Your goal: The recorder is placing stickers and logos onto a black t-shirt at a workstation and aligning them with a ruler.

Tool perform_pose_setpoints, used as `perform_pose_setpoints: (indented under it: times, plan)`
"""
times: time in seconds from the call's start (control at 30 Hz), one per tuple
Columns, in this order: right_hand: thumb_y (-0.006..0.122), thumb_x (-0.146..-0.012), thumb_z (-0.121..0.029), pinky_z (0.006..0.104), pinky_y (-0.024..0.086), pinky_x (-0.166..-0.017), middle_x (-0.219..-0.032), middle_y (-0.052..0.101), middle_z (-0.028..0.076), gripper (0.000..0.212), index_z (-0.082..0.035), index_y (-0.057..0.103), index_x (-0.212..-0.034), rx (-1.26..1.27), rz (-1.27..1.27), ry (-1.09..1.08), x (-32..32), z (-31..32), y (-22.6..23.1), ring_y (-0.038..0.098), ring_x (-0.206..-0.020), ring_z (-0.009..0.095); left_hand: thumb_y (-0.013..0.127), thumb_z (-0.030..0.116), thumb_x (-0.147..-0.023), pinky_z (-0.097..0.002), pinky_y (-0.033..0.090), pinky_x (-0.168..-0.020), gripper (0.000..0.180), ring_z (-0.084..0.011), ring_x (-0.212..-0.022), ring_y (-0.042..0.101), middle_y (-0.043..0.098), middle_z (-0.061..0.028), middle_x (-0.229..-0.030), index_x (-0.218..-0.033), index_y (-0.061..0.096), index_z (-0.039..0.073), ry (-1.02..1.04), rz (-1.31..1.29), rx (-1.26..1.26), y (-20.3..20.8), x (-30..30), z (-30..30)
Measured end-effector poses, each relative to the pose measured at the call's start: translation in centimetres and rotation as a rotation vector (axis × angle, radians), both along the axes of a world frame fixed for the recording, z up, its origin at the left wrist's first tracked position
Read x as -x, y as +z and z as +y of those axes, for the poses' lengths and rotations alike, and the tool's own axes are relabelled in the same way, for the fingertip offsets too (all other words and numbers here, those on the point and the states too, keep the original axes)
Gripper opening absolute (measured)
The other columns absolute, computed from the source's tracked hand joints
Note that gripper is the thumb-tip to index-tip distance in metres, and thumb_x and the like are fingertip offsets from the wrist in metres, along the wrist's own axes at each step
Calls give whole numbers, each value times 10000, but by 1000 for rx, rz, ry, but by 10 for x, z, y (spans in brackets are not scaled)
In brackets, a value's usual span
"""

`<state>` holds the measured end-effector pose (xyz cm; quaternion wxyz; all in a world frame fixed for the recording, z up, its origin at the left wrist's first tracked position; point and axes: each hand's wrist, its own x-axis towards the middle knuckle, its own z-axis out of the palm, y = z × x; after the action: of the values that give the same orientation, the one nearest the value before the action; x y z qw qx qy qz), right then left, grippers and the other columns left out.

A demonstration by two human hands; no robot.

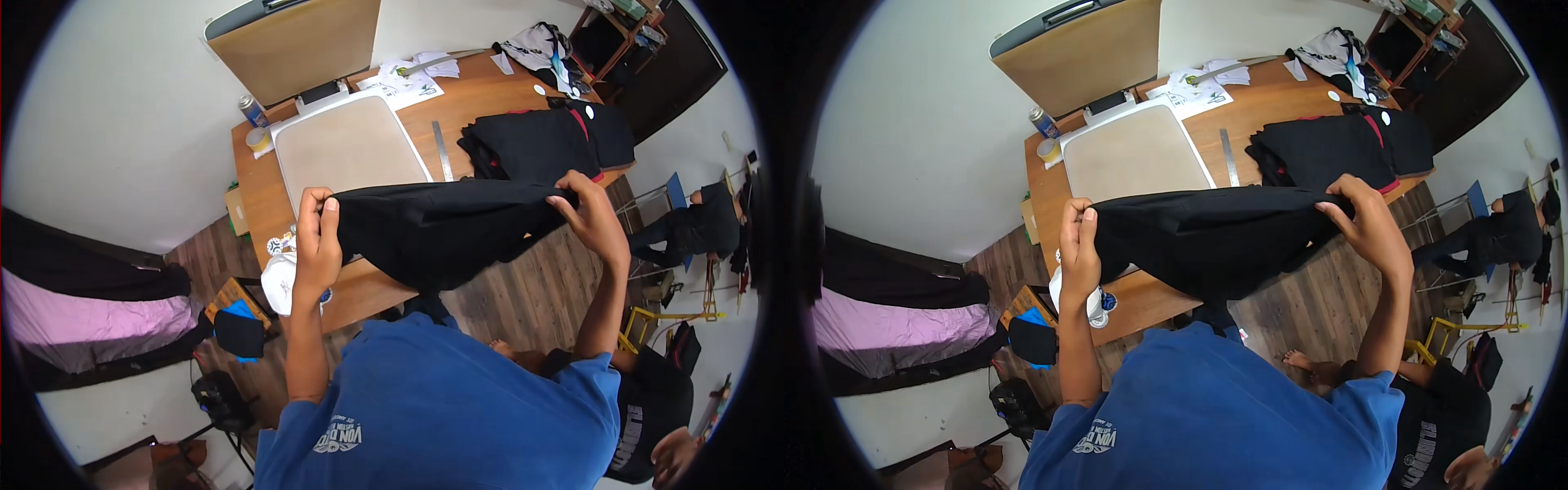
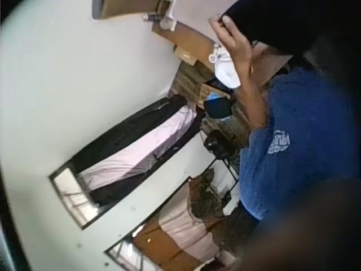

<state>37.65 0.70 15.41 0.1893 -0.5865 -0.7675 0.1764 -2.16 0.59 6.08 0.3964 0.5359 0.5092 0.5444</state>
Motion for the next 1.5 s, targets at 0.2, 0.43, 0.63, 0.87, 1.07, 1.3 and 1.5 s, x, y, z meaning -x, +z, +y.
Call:
perform_pose_setpoints:
  times: [0.2, 0.43, 0.63, 0.87, 1.07, 1.3, 1.5]
  plan:
    - [524, -1107, -254, 286, 291, -609, -783, 281, -57, 396, -63, 347, -809, 148, 419, -23, 2, -1, -42, 277, -713, 56, 615, 156, -1021, -266, 336, -619, 126, -73, -704, 388, 415, -1, -726, -980, 590, 40, -132, 112, -67, -31, 14, 23]
    - [503, -1112, -278, 264, 313, -658, -784, 285, -57, 418, -98, 305, -791, 237, 577, -95, 14, 5, -51, 286, -743, 50, 672, 130, -996, -279, 414, -761, 162, -158, -792, 489, 523, -64, -830, -933, 614, -8, -328, 177, -76, -47, 7, 10]
    - [690, -987, -192, 281, 419, -777, -882, 496, -1, 231, -12, 551, -951, 192, 416, 118, 14, 11, -54, 494, -846, 95, 516, 138, -1084, -245, 376, -784, 169, -116, -831, 414, 454, -27, -908, -964, 503, 21, -47, -7, -81, -67, 1, -4]
    - [693, -983, -161, 313, 452, -743, -907, 538, 65, 221, 6, 549, -973, 307, 26, -70, 14, 5, -88, 518, -833, 149, 475, 132, -1087, -281, 379, -722, 192, -129, -774, 402, 441, -47, -871, -932, 485, 19, 53, -26, -75, -83, 3, -33]
    - [607, -1049, -163, 236, 349, -688, -789, 396, -52, 200, -56, 512, -909, 150, 507, -76, 23, 1, -80, 386, -748, 52, 452, 124, -1078, -364, 414, -734, 194, -242, -777, 454, 468, -123, -871, -934, 492, 1, 3, 160, 53, -124, 11, -58]
    - [625, -1029, -163, 226, 307, -687, -813, 383, -55, 259, -81, 458, -848, 207, 584, -93, 54, -18, -64, 350, -763, 50, 470, 174, -1065, -454, 413, -824, 222, -363, -882, 518, 557, -171, -902, -929, 559, 24, -28, 339, 103, -146, -19, -96]
    - [707, -961, -100, 224, 328, -676, -780, 425, -49, 234, -60, 506, -847, 3, 573, -22, 38, -8, -64, 400, -741, 51, 470, 147, -1071, -348, 405, -684, 212, -232, -724, 474, 473, -117, -794, -908, 503, 16, 12, -7, 163, -156, -30, -124]
